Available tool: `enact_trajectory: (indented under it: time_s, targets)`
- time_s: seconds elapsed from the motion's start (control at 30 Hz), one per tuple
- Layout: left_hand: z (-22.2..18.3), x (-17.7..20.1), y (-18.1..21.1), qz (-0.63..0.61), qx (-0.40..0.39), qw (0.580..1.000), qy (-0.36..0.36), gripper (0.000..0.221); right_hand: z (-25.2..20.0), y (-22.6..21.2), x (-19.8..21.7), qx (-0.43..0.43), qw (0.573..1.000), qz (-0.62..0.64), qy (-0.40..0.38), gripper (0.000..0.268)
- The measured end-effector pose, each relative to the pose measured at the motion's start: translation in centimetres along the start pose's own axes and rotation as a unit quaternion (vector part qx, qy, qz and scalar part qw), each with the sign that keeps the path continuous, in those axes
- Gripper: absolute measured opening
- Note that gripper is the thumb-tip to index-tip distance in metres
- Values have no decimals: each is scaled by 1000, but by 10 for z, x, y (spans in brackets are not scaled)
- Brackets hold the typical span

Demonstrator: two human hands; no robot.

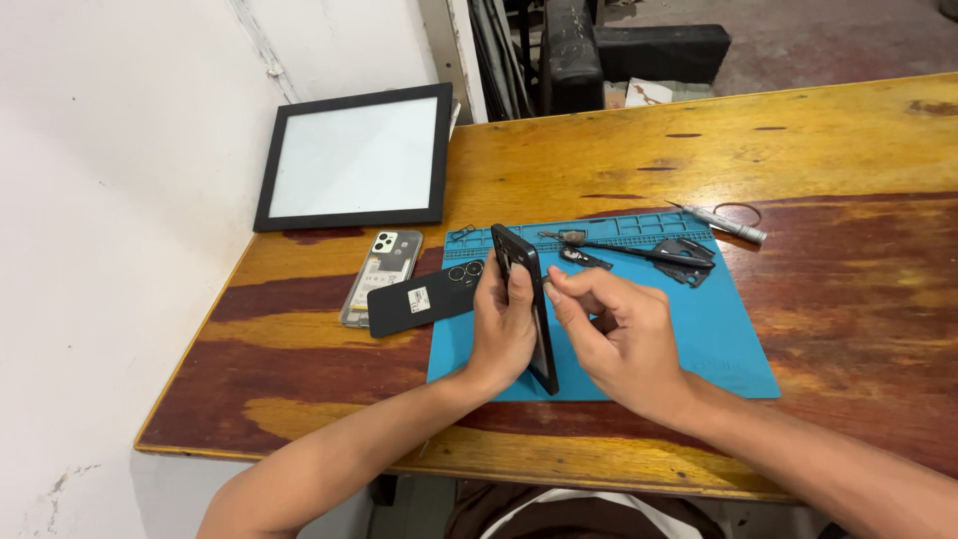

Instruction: The person disassembles a smartphone, removes the back cover and battery, then uses a brush and screwdriver to clean and adjust internal components on a blue mat. The person handles the phone, battery, back cover, and various small parts while working at a wooden table.

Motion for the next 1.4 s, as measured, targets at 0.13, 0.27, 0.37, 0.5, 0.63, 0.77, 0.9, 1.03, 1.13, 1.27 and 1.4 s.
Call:
enact_trajectory:
  time_s: [0.13,0.27,0.37,0.5,0.63,0.77,0.9,1.03,1.13,1.27,1.4]
  targets:
    - [-1,0,4,6,-10,1000,-1,45,-2,2,-1,-8,1000,6,-4,11]
    - [-1,-1,8,14,-28,999,11,46,-2,1,-1,16,1000,-16,-2,18]
    - [-3,-2,11,11,-28,999,20,46,-2,0,-1,32,998,-45,3,20]
    - [-4,-3,15,-1,-28,999,22,45,-3,-1,-1,42,997,-57,-5,21]
    - [-5,-2,14,10,-18,999,29,43,-4,5,-1,35,999,-34,-13,20]
    - [-3,1,11,-1,-4,999,40,39,-3,13,-4,-11,999,-33,-18,20]
    - [-2,4,6,24,18,999,45,39,-9,18,-8,-34,998,-41,-33,17]
    - [4,6,4,15,44,999,14,42,-4,17,-8,1,998,-39,-53,20]
    - [7,5,4,-16,70,997,13,43,0,16,-6,-25,997,-32,-66,27]
    - [13,11,1,-45,147,988,22,45,6,16,-3,-55,989,-51,-130,53]
    - [20,15,-5,-67,212,975,19,44,16,22,4,-37,975,-92,-200,89]
Point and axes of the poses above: each hand's wrist, its own z-axis towards the middle knuckle, its own x-axis out of the back of the hand, y = z × x, the point moved 4 cm from there along z, towards the middle knuckle, and after that the axes turned 8 degrees about z, right-handed, at the moved point
